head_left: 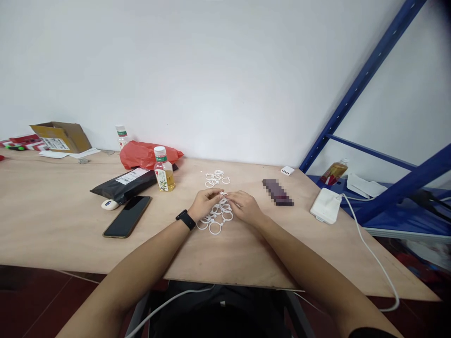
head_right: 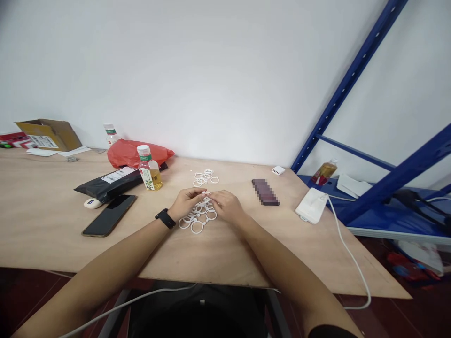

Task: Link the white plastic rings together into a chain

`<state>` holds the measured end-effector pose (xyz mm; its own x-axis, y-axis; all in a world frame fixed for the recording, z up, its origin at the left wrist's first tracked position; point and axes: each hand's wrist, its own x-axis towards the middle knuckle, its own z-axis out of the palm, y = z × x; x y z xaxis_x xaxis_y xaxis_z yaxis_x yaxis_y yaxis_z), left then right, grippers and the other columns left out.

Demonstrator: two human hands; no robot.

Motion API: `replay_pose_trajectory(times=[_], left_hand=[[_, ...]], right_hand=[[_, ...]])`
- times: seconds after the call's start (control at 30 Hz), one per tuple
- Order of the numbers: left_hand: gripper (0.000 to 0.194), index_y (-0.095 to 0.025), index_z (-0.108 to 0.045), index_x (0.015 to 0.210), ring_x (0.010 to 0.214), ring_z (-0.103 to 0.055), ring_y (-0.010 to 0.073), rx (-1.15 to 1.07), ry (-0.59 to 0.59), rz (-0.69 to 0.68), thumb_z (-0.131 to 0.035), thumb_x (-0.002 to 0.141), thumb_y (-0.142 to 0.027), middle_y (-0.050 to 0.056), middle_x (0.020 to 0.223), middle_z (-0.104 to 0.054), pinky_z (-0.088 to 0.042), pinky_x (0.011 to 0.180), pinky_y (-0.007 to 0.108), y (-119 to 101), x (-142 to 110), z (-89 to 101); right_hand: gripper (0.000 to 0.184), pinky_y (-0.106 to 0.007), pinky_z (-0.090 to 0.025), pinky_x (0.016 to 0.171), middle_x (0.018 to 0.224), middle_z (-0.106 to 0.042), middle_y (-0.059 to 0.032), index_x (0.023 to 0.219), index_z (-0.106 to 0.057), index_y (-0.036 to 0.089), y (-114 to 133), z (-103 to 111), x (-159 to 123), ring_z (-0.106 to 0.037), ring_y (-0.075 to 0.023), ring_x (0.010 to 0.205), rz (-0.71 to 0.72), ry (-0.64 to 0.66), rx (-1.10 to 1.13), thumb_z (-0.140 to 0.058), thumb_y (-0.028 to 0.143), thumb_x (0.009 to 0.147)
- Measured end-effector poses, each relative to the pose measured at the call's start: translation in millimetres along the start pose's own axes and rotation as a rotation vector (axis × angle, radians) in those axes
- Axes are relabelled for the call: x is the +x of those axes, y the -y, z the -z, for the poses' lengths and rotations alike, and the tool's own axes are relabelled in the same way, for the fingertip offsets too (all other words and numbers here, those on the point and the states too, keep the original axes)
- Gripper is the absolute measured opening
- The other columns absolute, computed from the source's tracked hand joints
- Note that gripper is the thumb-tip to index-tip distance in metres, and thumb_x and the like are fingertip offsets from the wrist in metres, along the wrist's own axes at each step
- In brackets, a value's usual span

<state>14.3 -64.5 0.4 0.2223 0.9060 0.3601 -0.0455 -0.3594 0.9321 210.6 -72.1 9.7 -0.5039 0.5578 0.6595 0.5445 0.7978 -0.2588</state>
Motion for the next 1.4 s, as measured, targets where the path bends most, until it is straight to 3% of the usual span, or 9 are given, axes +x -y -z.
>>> replay_pose_trajectory(times=[0.17,0.43,0.8,0.93,1.03,1.1,1.2,1.3,1.4], left_hand=[[0.037,-0.013,-0.075,0.082,0.072,-0.069,0.018,0.046,-0.099,-0.051,-0.079,0.067,-0.047,0.007,0.08,-0.075,-0.056,0.066,0.028,-9.6,-3.5,-2.0],[0.029,-0.017,-0.075,0.074,0.071,-0.069,0.0175,0.254,-0.058,-0.19,-0.075,0.074,-0.047,0.006,0.076,-0.075,-0.053,0.068,0.027,-18.2,-7.5,4.2],[0.029,-0.016,-0.071,0.073,0.066,-0.064,0.0141,0.43,0.039,-0.29,-0.066,0.084,-0.043,0.004,0.072,-0.072,-0.048,0.063,0.024,-24.4,-10.5,5.8],[0.026,-0.017,-0.071,0.082,0.072,-0.065,0.0159,0.512,0.02,-0.314,-0.061,0.089,-0.04,0.005,0.078,-0.073,-0.049,0.069,0.027,-22.1,-5.8,7.9],[0.021,-0.019,-0.071,0.094,0.088,-0.065,0.0198,0.714,0.069,-0.39,-0.058,0.091,-0.035,0.006,0.093,-0.074,-0.047,0.084,0.034,-17.2,-2.2,9.9],[0.021,-0.021,-0.071,0.099,0.096,-0.064,0.0213,0.825,0.161,-0.41,-0.057,0.092,-0.034,0.007,0.101,-0.073,-0.044,0.089,0.037,-12.9,-1.7,10.4],[0.021,-0.023,-0.071,0.102,0.099,-0.063,0.0214,0.895,0.268,-0.404,-0.056,0.093,-0.034,0.006,0.105,-0.072,-0.043,0.091,0.037,-8.2,-3.7,9.7],[0.023,-0.023,-0.071,0.104,0.098,-0.063,0.0211,0.886,0.263,-0.403,-0.055,0.093,-0.035,0.006,0.104,-0.072,-0.044,0.09,0.037,-7.2,-5.8,9.1],[0.022,-0.022,-0.072,0.099,0.093,-0.064,0.0203,0.828,0.217,-0.391,-0.055,0.093,-0.035,0.006,0.098,-0.073,-0.046,0.087,0.036,-7.9,-5.8,10.1]], right_hand=[[0.016,-0.042,-0.051,0.094,0.111,-0.07,-0.0083,0.1,-0.07,0.024,9.5,-1.2,4.9,-0.063,-0.022,0.106,-0.095,-0.217,0.107,-0.059,0.031,0.091],[0.012,-0.037,-0.055,0.083,0.096,-0.071,-0.006,0.092,-0.07,0.024,17.6,-5.7,7.0,-0.066,-0.0195,0.093,-0.12,-0.186,0.347,-0.059,0.031,0.092],[0.018,-0.034,-0.051,0.08,0.09,-0.067,-0.0058,0.087,-0.064,0.021,23.8,-5.6,7.1,-0.063,-0.0192,0.087,-0.136,-0.166,0.352,-0.053,0.034,0.094],[0.02,-0.033,-0.05,0.079,0.088,-0.068,-0.0049,0.087,-0.065,0.022,7.1,-9.1,11.5,-0.063,-0.019,0.086,-0.173,-0.136,0.331,-0.053,0.036,0.094],[0.02,-0.034,-0.049,0.084,0.091,-0.069,-0.0055,0.09,-0.068,0.022,-26.0,-12.2,19.4,-0.063,-0.02,0.09,-0.273,-0.156,0.205,-0.052,0.033,0.094],[0.021,-0.035,-0.046,0.09,0.102,-0.07,-0.0071,0.1,-0.069,0.021,-52.5,-15.9,25.2,-0.061,-0.0211,0.099,-0.368,-0.092,0.075,-0.05,0.027,0.093],[0.032,-0.035,-0.041,0.097,0.117,-0.066,-0.0086,0.118,-0.065,0.02,-83.2,-24.3,33.5,-0.057,-0.0219,0.109,-0.487,0.121,-0.114,-0.045,0.02,0.093],[0.037,-0.038,-0.039,0.096,0.125,-0.062,-0.01,0.129,-0.059,0.026,-93.7,-33.3,40.4,-0.054,-0.0264,0.114,-0.544,0.306,-0.29,-0.047,0.03,0.094],[0.034,-0.039,-0.038,0.093,0.123,-0.062,-0.009,0.123,-0.063,0.03,-90.9,-37.0,43.7,-0.052,-0.0283,0.112,-0.544,0.393,-0.366,-0.052,0.04,0.092]])
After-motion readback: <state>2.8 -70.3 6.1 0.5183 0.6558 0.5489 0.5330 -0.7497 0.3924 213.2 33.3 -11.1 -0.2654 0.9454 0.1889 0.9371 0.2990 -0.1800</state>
